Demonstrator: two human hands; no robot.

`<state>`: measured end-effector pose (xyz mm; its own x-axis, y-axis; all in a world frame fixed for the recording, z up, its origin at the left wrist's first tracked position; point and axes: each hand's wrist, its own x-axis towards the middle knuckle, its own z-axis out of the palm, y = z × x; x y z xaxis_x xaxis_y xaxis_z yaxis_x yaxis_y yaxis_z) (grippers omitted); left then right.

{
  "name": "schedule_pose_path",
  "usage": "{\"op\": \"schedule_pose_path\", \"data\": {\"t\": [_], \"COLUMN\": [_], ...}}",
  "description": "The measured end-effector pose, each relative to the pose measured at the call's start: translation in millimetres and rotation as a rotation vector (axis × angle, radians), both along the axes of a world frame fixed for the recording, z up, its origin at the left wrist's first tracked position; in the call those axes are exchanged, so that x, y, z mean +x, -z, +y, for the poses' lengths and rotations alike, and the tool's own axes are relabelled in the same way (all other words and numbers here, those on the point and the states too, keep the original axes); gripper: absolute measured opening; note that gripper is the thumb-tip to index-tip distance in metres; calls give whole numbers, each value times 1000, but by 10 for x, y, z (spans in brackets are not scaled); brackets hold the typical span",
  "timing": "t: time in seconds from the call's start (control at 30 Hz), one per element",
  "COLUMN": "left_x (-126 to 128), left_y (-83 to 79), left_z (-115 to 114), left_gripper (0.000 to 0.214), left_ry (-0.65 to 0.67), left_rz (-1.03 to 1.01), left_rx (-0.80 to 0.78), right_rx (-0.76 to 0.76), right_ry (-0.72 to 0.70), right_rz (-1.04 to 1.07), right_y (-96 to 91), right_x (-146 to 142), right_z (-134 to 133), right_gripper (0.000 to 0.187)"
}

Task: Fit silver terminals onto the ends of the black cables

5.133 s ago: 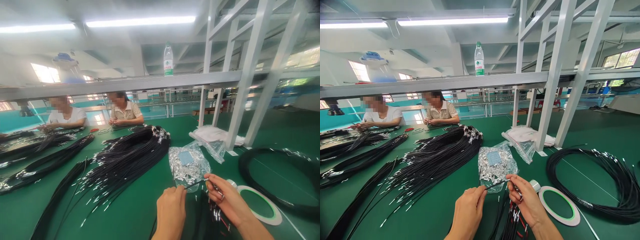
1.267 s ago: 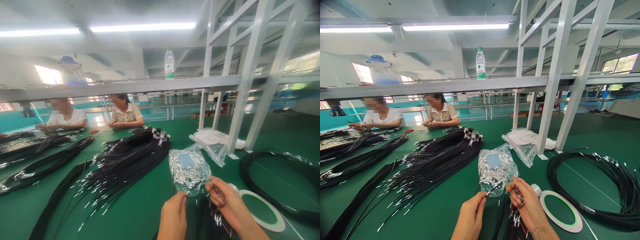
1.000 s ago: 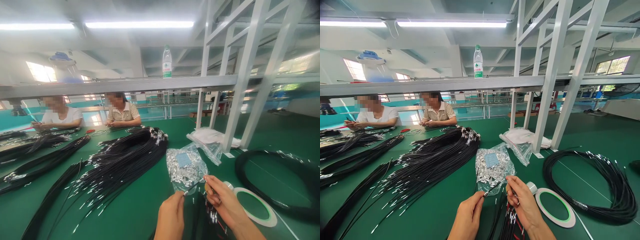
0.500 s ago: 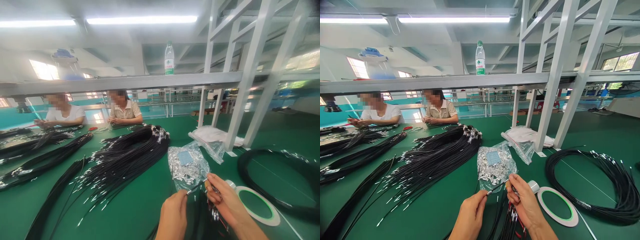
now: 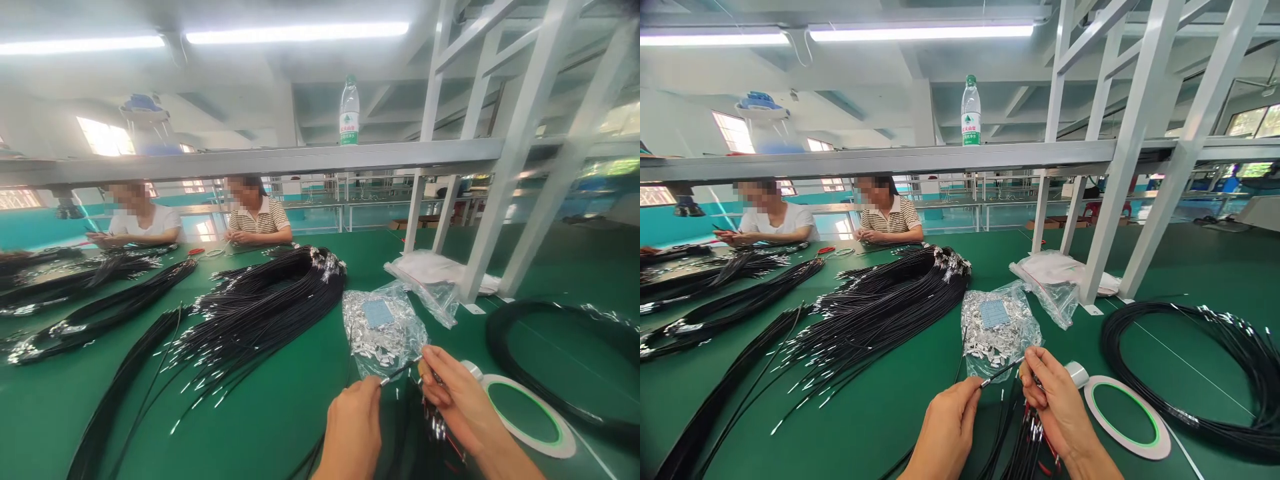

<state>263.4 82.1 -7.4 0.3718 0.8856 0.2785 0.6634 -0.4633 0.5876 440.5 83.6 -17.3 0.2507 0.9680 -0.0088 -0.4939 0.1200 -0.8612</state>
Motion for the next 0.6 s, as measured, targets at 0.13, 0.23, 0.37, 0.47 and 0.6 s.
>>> {"op": "schedule_pose_path", "data": {"t": [0.13, 0.23, 0.37, 0.47, 0.6], "left_x": [5, 9, 17, 19, 11], "left_y": [-22, -24, -33, -39, -23], "left_z": [-11, -13, -16, -16, -17], "left_gripper": [36, 37, 37, 36, 34], "left_ry": [-25, -39, -38, -43, -30], "left_rz": [149, 257, 299, 295, 189], "left_rx": [-32, -43, -42, -49, -62], "right_rx": [-12, -48, -75, -48, -40], "right_ry": [1, 3, -2, -11, -44], "right_rz": [44, 70, 69, -21, -119], "right_y": [7, -11, -20, 5, 43], "right_x": [-6, -22, -37, -37, -20], "right_z": [7, 3, -7, -13, -19], "right_gripper": [47, 48, 50, 47, 46]}}
